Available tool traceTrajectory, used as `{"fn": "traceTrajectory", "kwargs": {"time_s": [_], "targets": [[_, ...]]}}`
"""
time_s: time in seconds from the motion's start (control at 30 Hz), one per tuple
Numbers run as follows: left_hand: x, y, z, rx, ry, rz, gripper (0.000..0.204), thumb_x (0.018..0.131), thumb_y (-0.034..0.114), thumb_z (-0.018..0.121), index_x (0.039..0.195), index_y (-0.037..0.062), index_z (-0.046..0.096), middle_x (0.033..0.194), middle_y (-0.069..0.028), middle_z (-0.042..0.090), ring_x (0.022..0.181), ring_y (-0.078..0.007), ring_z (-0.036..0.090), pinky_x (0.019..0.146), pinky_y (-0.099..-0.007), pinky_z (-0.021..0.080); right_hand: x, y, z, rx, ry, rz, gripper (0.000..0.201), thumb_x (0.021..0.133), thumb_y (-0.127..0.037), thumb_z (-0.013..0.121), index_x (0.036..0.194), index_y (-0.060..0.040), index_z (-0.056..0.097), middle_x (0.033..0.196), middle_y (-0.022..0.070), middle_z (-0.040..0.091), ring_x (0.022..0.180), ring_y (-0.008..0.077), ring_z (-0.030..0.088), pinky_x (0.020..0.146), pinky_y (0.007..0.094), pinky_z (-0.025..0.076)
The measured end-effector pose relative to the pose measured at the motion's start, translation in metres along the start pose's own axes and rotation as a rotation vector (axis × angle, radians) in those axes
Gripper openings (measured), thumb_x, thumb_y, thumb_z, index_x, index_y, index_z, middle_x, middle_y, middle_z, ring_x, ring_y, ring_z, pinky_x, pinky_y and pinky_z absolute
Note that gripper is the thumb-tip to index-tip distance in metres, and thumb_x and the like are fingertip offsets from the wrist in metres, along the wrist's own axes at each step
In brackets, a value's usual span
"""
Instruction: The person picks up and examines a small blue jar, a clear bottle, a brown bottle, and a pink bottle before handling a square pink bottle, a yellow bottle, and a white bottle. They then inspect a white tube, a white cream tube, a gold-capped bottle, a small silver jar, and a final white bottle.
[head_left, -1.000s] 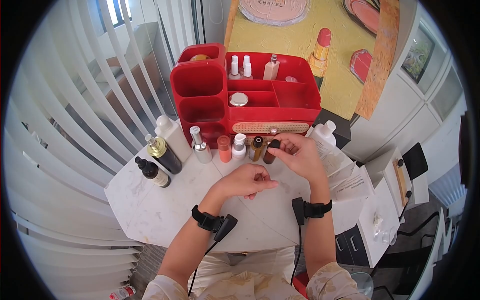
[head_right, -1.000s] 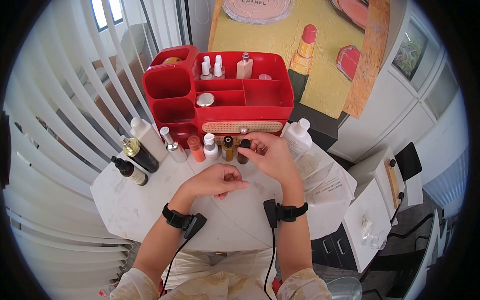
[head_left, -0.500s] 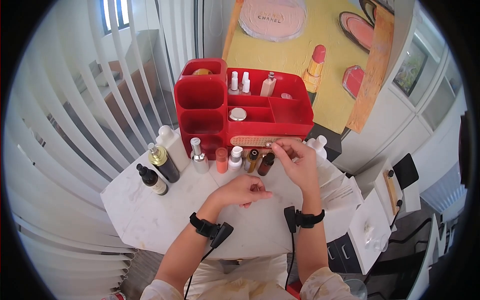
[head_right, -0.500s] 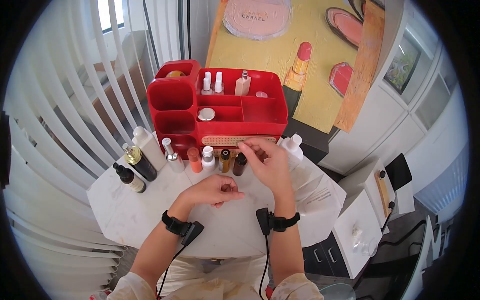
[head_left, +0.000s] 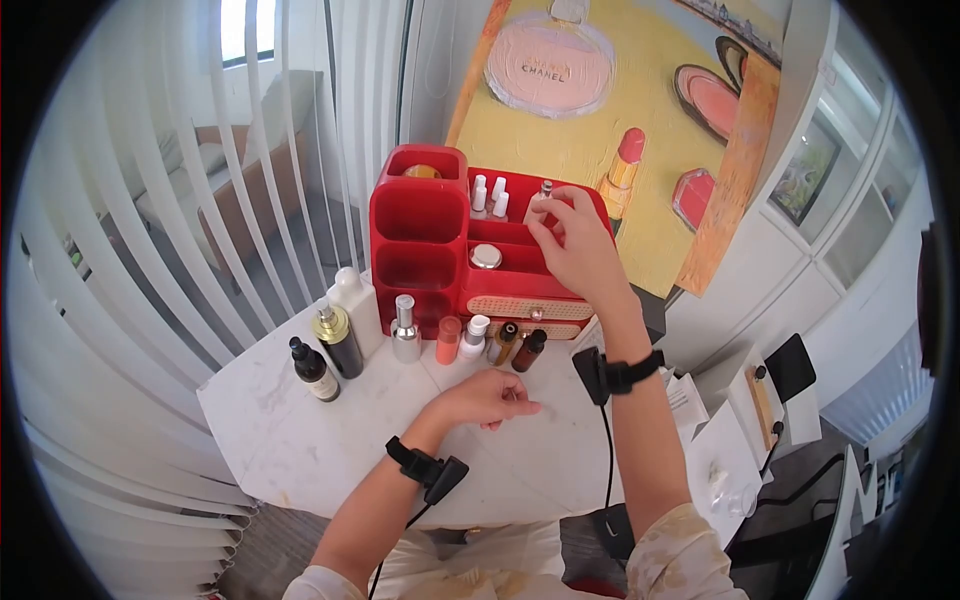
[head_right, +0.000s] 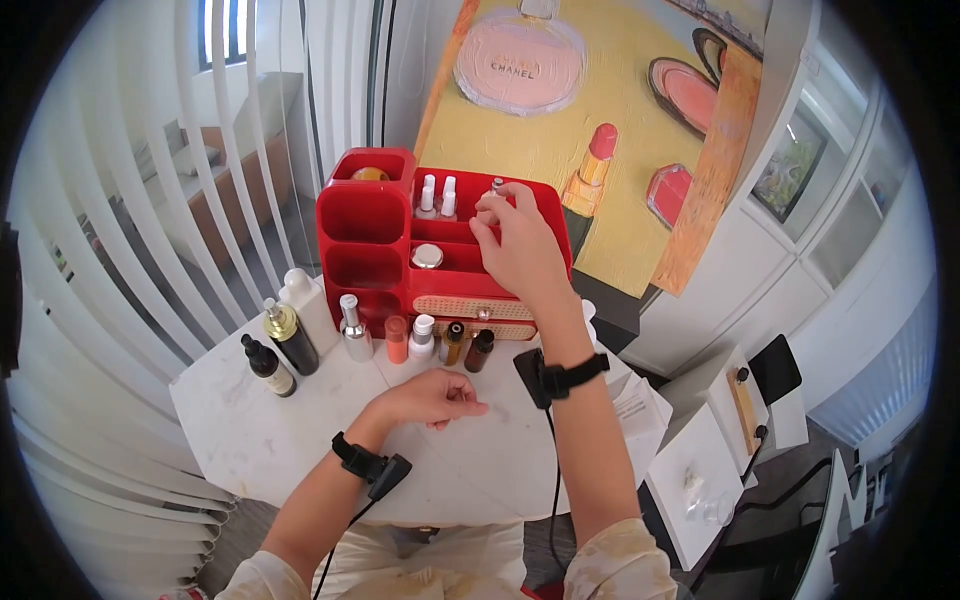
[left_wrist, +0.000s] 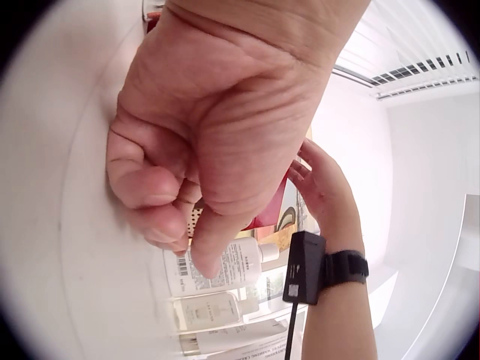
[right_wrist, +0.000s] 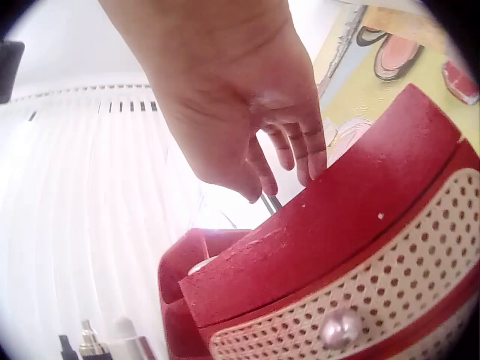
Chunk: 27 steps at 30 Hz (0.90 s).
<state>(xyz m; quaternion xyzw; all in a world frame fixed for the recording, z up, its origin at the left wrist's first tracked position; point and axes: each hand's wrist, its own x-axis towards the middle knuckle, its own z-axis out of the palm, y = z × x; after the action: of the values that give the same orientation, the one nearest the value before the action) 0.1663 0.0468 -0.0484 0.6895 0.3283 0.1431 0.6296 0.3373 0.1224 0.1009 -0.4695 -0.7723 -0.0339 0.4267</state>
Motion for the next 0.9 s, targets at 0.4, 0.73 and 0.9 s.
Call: {"fn": "traceTrajectory", "kwargs": {"time_s": [0.4,0.73,0.9], "targets": [[0.0,0.0,-0.001,0.026,-0.003,0.004,0.043,0.096,0.044,0.072,0.094,0.0021,0.065,0.074,-0.0018,0.059,0.053,-0.0096,0.057,0.047,-0.0249,0.043,0.057,0.034,0.054,-0.484,-0.233,0.173,0.041,0.105,-0.032,0.05,0.098,0.0025,0.072,0.134,0.0262,0.047,0.093,0.0432,0.07,0.08,0.0518,0.06],[-0.002,0.004,0.0,-0.044,0.073,0.043,0.042,0.098,0.043,0.07,0.096,0.0017,0.064,0.074,-0.0019,0.06,0.054,-0.0091,0.057,0.047,-0.0245,0.042,0.048,0.019,0.01,-0.278,0.14,-0.028,0.014,0.092,-0.01,0.067,0.089,0.0032,0.07,0.129,0.027,0.053,0.08,0.0389,0.072,0.074,0.0423,0.061],[-0.004,0.015,0.003,-0.257,0.086,0.171,0.031,0.104,0.034,0.063,0.096,0.0039,0.063,0.074,-0.0013,0.06,0.057,-0.0088,0.058,0.05,-0.024,0.044,0.014,-0.001,-0.023,0.415,0.129,0.057,0.023,0.093,0.0,0.067,0.116,-0.0002,0.066,0.126,0.0166,0.06,0.093,0.0235,0.071,0.081,0.0324,0.059]]}}
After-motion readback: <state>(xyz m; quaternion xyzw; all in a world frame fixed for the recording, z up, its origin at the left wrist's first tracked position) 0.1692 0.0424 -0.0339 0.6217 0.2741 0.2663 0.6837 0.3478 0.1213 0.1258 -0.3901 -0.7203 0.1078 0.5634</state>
